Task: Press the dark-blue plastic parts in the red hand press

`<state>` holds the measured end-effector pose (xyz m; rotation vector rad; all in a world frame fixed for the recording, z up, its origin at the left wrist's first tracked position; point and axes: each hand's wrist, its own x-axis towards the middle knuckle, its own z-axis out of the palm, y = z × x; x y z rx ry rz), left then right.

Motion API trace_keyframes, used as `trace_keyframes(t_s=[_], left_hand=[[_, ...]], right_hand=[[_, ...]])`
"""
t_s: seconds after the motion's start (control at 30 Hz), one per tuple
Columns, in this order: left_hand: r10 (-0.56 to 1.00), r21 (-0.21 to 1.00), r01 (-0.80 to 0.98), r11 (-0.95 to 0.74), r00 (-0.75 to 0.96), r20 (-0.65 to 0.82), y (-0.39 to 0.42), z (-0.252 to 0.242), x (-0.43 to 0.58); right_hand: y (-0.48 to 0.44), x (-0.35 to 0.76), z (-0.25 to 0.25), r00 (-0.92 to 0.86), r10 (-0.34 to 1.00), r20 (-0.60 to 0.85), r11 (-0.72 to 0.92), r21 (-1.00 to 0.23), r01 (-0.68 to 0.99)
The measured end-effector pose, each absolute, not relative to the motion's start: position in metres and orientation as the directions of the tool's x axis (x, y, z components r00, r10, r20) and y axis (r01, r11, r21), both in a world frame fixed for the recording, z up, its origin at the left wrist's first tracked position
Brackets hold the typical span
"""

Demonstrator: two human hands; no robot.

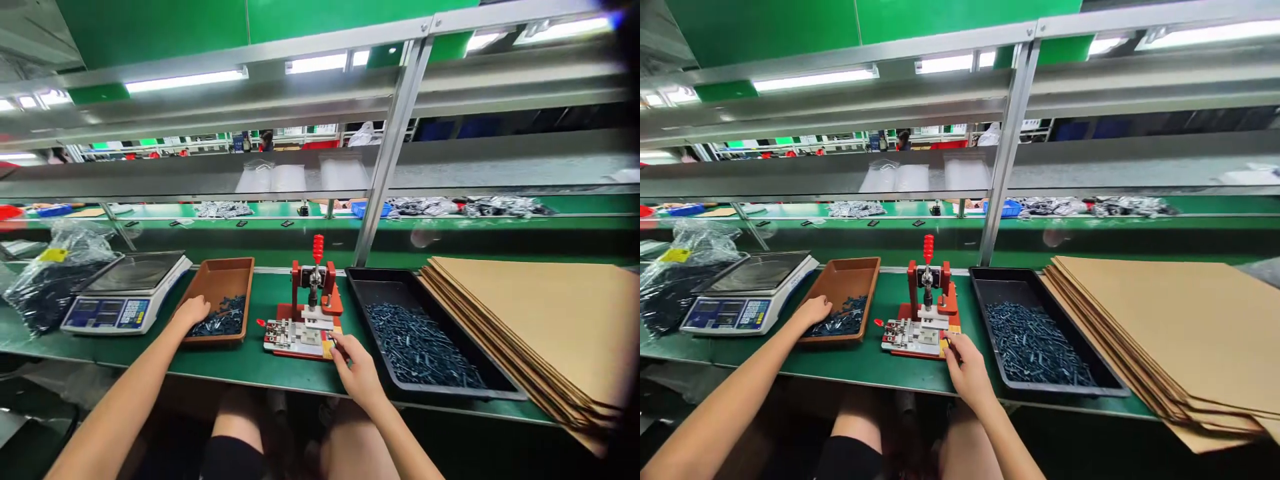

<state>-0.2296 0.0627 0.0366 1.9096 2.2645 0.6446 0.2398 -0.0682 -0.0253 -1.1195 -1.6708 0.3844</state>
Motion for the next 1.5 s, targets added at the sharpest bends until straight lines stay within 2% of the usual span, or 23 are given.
trace_keyframes(t_s=[0.17, 0.27, 0.3, 0.37, 0.47, 0.57, 0.67, 0.8, 0.87, 0.97, 1.1, 1.3, 1.5], left_hand=[[0.943, 0.417, 0.874, 0.251, -0.317, 0.098, 0.072, 0.043, -0.231], [0.950, 0.476, 0.848, 0.234, -0.304, 0.075, 0.075, 0.048, -0.229], [0.956, 0.510, 0.833, 0.213, -0.287, 0.069, 0.074, 0.051, -0.225], [0.968, 0.653, 0.746, 0.132, -0.238, 0.076, 0.066, 0.056, -0.207], [0.982, 0.867, 0.499, -0.024, -0.151, 0.114, 0.042, 0.066, -0.162], [0.994, 0.919, 0.388, -0.076, -0.041, 0.100, 0.017, 0.078, -0.110], [0.990, 0.901, 0.411, -0.140, 0.066, 0.123, 0.003, 0.085, -0.068], [0.942, 0.721, 0.612, -0.325, 0.139, 0.306, 0.003, 0.080, -0.034], [0.933, 0.687, 0.644, -0.338, 0.134, 0.334, 0.006, 0.072, -0.023], [0.956, 0.773, 0.566, -0.286, 0.117, 0.269, 0.011, 0.061, -0.012], [0.979, 0.821, 0.547, -0.163, 0.194, 0.065, 0.016, 0.054, 0.000], [0.963, 0.767, 0.618, -0.170, 0.270, -0.004, 0.023, 0.054, 0.010], [0.940, 0.588, 0.761, -0.274, 0.340, -0.002, 0.025, 0.052, 0.021]], right_hand=[[-0.058, 0.239, -0.057, 0.207, 0.840, 0.502, 0.388, -0.821, 0.417], [-0.059, 0.240, -0.059, 0.202, 0.846, 0.493, 0.389, -0.831, 0.398], [-0.059, 0.241, -0.058, 0.184, 0.841, 0.509, 0.408, -0.820, 0.400], [-0.059, 0.241, -0.056, 0.175, 0.828, 0.532, 0.434, -0.807, 0.400], [-0.058, 0.242, -0.052, 0.213, 0.829, 0.518, 0.416, -0.824, 0.385], [-0.057, 0.243, -0.050, 0.252, 0.835, 0.489, 0.382, -0.845, 0.374], [-0.057, 0.242, -0.050, 0.267, 0.843, 0.468, 0.354, -0.855, 0.380], [-0.058, 0.241, -0.050, 0.291, 0.853, 0.433, 0.330, -0.880, 0.342], [-0.057, 0.240, -0.051, 0.301, 0.876, 0.378, 0.298, -0.913, 0.279], [-0.057, 0.239, -0.053, 0.295, 0.902, 0.316, 0.255, -0.940, 0.227], [-0.058, 0.240, -0.052, 0.281, 0.900, 0.333, 0.259, -0.927, 0.270], [-0.064, 0.243, -0.047, 0.248, 0.885, 0.394, 0.301, -0.890, 0.343], [-0.061, 0.241, -0.052, 0.288, 0.903, 0.318, 0.279, -0.945, 0.169]])
